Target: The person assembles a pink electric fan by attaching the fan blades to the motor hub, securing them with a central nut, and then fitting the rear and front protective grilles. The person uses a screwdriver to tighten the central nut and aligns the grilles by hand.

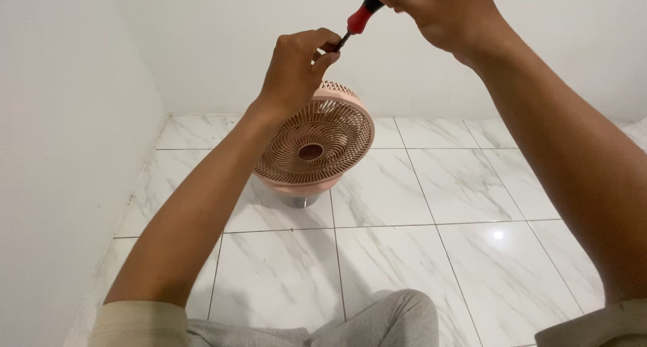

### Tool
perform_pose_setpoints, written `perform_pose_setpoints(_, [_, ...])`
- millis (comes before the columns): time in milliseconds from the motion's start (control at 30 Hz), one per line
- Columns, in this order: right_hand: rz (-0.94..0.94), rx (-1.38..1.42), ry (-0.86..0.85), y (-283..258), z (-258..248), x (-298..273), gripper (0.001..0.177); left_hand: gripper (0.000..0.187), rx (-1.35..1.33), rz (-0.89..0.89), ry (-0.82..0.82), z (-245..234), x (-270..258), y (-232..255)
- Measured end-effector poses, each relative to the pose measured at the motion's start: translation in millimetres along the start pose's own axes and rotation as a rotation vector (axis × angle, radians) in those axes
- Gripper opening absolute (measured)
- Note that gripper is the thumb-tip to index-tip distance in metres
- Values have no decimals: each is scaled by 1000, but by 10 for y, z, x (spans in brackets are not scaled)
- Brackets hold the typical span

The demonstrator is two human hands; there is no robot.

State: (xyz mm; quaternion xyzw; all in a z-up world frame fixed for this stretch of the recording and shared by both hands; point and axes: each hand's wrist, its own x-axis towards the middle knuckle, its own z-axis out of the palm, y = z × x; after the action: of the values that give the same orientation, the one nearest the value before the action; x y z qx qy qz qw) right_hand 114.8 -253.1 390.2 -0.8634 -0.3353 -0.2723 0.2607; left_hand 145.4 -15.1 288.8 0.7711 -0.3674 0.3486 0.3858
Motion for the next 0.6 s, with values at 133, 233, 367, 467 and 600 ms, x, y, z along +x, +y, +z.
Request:
perform_pose_setpoints(133, [-34, -14, 22, 65, 130, 151, 21, 11, -56, -98, 24, 120, 23, -142])
perform_pose_setpoints(233, [-16, 21, 18, 124, 179, 241, 20, 11, -56, -106, 49, 171, 10, -216])
perform_pose_setpoints(367, [-81, 41, 19, 197, 262, 289, 19, 10, -42, -156, 44, 191, -10, -287])
perform_pose_setpoints(467, [-53, 49, 4, 240, 283, 293, 22, 10, -34, -150, 51, 213, -10, -300])
perform_pose_setpoints(600, [-82, 62, -21, 270, 272, 334, 25, 9, -87, -230, 32, 231, 3, -327])
